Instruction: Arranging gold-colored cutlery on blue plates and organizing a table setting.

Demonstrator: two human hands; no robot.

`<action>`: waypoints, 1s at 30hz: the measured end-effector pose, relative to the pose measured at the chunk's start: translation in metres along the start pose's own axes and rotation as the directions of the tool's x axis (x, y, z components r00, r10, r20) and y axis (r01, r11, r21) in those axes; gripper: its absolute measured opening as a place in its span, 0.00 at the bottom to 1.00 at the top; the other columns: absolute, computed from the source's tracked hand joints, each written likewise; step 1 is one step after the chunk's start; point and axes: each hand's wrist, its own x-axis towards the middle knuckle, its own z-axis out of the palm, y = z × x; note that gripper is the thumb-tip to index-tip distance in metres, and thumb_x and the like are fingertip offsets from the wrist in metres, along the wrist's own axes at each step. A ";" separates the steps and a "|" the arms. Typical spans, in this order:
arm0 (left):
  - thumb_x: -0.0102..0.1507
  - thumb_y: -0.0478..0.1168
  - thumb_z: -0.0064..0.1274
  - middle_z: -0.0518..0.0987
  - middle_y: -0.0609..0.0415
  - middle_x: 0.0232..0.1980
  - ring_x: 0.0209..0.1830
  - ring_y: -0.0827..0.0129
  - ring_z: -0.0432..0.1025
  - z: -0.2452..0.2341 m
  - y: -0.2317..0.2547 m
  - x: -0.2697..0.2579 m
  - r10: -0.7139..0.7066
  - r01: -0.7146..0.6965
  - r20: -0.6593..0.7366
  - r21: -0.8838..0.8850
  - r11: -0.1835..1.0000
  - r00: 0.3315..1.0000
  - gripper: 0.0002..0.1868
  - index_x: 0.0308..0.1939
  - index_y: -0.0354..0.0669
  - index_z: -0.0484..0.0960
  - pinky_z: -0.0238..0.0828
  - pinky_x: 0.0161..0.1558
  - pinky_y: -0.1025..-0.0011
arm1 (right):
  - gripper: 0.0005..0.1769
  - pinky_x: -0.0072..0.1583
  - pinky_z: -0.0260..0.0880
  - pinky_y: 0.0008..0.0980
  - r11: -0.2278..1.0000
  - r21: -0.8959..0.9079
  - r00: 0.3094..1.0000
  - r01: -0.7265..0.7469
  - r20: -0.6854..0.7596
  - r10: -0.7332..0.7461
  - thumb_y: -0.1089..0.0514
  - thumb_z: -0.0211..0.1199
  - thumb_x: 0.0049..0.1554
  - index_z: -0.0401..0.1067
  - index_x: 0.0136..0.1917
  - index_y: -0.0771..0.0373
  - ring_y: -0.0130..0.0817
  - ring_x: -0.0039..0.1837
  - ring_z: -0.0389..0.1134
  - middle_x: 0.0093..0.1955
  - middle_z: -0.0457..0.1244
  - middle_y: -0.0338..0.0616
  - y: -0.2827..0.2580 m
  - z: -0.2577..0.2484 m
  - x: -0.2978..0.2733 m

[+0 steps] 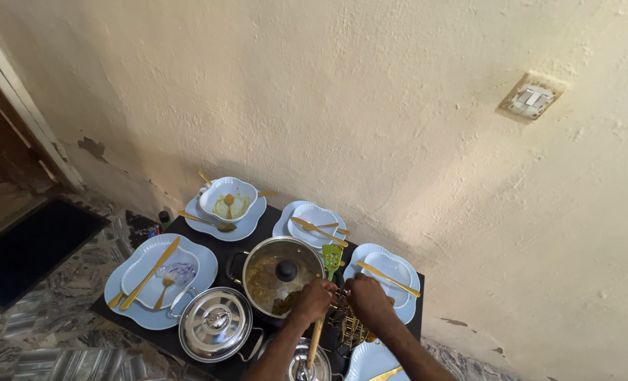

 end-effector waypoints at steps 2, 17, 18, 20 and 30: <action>0.65 0.33 0.51 0.88 0.50 0.45 0.46 0.65 0.83 -0.001 0.004 -0.002 0.010 -0.010 -0.001 0.012 1.000 1.000 0.12 0.50 0.41 0.85 0.79 0.49 0.66 | 0.11 0.56 0.71 0.47 1.000 0.002 1.000 0.005 -0.012 -0.005 0.59 0.71 0.50 0.78 0.47 0.63 0.53 0.53 0.71 0.49 0.68 0.55 -0.005 -0.002 -0.002; 0.60 0.36 0.57 0.86 0.44 0.48 0.50 0.58 0.81 -0.010 0.026 -0.018 0.068 -0.065 -0.031 0.097 0.993 0.997 0.13 0.48 0.40 0.87 0.77 0.53 0.64 | 0.05 0.57 0.72 0.49 0.987 -0.157 0.999 -0.031 0.015 0.034 0.64 0.68 0.49 0.78 0.41 0.66 0.54 0.55 0.69 0.50 0.66 0.57 0.005 0.020 -0.005; 0.59 0.36 0.58 0.86 0.44 0.48 0.50 0.57 0.81 -0.009 0.023 -0.017 0.087 -0.082 -0.042 0.112 0.990 0.995 0.13 0.47 0.40 0.87 0.77 0.53 0.64 | 0.05 0.57 0.72 0.49 0.985 -0.172 0.999 -0.026 0.019 0.030 0.66 0.67 0.48 0.78 0.41 0.65 0.54 0.56 0.69 0.51 0.66 0.56 0.007 0.022 -0.006; 0.59 0.36 0.57 0.86 0.44 0.47 0.50 0.57 0.81 -0.009 0.019 -0.014 0.091 -0.086 -0.045 0.101 0.991 0.995 0.13 0.47 0.40 0.87 0.77 0.53 0.64 | 0.06 0.56 0.72 0.49 0.981 -0.190 0.999 -0.026 0.016 0.030 0.65 0.67 0.48 0.78 0.42 0.65 0.54 0.56 0.69 0.51 0.65 0.56 0.008 0.024 -0.006; 0.59 0.38 0.57 0.86 0.44 0.48 0.50 0.57 0.81 -0.015 0.032 -0.026 0.029 -0.027 -0.021 0.080 0.996 0.999 0.14 0.48 0.41 0.86 0.77 0.53 0.63 | 0.11 0.58 0.72 0.52 0.971 -0.217 0.990 -0.102 0.072 0.120 0.56 0.71 0.51 0.79 0.43 0.66 0.53 0.57 0.69 0.53 0.64 0.56 -0.017 -0.005 -0.010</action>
